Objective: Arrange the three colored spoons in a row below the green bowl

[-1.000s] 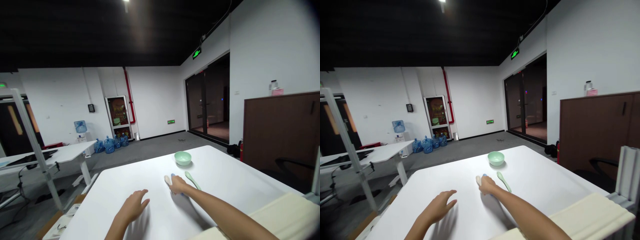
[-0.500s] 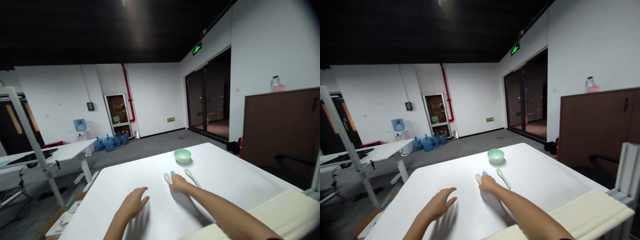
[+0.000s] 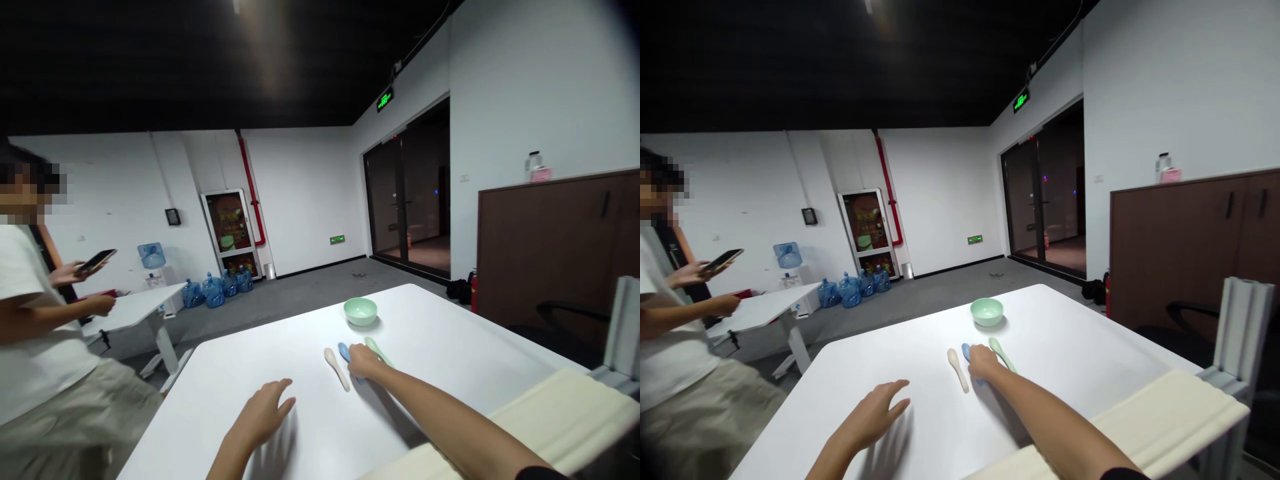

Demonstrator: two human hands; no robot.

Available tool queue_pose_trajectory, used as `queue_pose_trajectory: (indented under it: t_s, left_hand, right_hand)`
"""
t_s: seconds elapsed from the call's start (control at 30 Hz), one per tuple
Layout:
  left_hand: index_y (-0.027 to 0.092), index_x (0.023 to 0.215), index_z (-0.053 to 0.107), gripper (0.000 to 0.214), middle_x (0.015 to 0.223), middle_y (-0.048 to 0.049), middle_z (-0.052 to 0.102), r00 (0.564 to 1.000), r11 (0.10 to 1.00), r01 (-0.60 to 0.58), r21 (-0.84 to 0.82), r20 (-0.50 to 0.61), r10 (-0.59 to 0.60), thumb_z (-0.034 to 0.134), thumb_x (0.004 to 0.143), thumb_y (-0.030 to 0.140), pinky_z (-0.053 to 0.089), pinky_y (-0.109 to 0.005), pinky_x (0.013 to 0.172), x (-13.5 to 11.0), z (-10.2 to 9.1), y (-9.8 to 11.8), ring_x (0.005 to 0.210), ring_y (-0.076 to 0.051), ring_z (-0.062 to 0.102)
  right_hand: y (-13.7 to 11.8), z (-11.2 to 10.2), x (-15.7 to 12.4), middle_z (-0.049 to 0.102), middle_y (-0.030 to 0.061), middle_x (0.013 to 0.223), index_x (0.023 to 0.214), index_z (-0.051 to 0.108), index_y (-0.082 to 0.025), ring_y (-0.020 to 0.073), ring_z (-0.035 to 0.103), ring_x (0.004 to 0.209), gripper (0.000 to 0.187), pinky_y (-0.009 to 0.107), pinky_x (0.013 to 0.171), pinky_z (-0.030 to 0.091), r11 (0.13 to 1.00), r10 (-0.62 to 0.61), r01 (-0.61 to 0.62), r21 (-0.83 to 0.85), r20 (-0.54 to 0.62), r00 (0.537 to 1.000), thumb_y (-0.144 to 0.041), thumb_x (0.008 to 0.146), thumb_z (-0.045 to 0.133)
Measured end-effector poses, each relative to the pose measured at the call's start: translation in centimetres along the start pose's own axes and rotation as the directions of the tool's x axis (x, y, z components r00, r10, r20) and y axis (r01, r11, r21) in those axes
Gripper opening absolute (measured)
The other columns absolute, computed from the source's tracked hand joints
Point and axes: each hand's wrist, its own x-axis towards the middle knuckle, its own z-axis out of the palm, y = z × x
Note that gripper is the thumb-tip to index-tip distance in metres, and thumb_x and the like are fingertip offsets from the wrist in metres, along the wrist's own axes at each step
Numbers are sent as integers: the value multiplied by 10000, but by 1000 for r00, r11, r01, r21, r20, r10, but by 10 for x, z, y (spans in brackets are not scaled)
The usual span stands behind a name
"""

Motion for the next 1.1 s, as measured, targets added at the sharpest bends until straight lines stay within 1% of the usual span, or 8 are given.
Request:
queue_pose_trajectory:
  t_s: [0.1, 0.23, 0.33, 0.47, 0.57, 0.7, 0.87, 1.1]
  left_hand:
    - [269, 1411, 488, 580, 1416, -63, 562, 1000, 1000, -5, 3, -1, 5, 382, 916, 553, 399, -402, 1061, 2, 2, -3, 1313, -273, 492]
    - [264, 1404, 497, 583, 1416, -66, 564, 1000, 1000, -22, 2, -8, 22, 386, 912, 554, 398, -413, 1061, 3, 3, -4, 1313, -277, 491]
    - [262, 1405, 499, 584, 1424, -64, 559, 999, 1000, -30, -1, -18, 30, 385, 912, 553, 391, -421, 1068, 3, 2, -2, 1319, -280, 484]
    - [258, 1401, 505, 585, 1425, -62, 559, 1000, 1000, -13, -19, -24, 13, 398, 905, 551, 387, -420, 1075, 2, 2, -2, 1322, -284, 484]
    - [255, 1396, 509, 578, 1413, -62, 569, 1000, 1000, -9, -26, -30, 9, 403, 905, 540, 391, -416, 1072, 2, 1, -1, 1313, -282, 493]
    - [249, 1406, 499, 577, 1410, -72, 569, 1000, 1000, 0, -13, -9, 0, 392, 915, 531, 394, -411, 1069, 1, 0, 1, 1309, -275, 497]
    - [258, 1404, 500, 569, 1421, -67, 560, 1000, 1000, 9, -9, -3, -9, 402, 913, 528, 388, -418, 1077, 2, 1, 0, 1317, -278, 489]
    - [257, 1407, 500, 585, 1427, -73, 555, 1000, 1000, 15, -14, -5, -15, 403, 908, 547, 390, -414, 1078, 3, 2, -2, 1316, -276, 492]
  right_hand:
    - [4, -11, 2, 701, 160, 1079, 976, 682, -128, 279, 671, 989, 271, 300, 720, 473, 999, 19, -20, -27, -8, 1000, -185, 714, 642]
    - [24, -40, 0, 723, 145, 966, 876, 697, -129, 264, 686, 899, 215, 277, 663, 458, 1000, 30, -30, 5, 2, 1000, -286, 741, 639]
    - [56, -58, -4, 722, 131, 945, 865, 694, -139, 252, 685, 870, 211, 280, 660, 450, 998, 57, -57, 7, -28, 998, -309, 762, 624]
    - [110, -70, -6, 696, 161, 1060, 979, 675, -133, 265, 679, 917, 258, 287, 657, 435, 982, 181, -184, -36, -84, 980, -286, 777, 629]
    - [143, -71, -4, 680, 175, 1110, 1011, 672, -126, 278, 666, 966, 260, 298, 670, 425, 970, 232, -238, -56, -97, 968, -246, 785, 622]
    - [171, -65, -1, 676, 176, 1109, 1035, 665, -122, 282, 659, 971, 283, 311, 676, 418, 955, 289, -293, -39, -77, 954, -238, 781, 617]
    - [185, -55, 1, 664, 179, 1140, 1090, 648, -112, 288, 649, 1011, 328, 327, 696, 425, 944, 325, -329, -31, -94, 941, -229, 786, 608]
    - [192, -50, 2, 659, 199, 1173, 1080, 664, -120, 312, 649, 1036, 329, 346, 700, 437, 942, 327, -333, -45, -94, 940, -234, 774, 622]
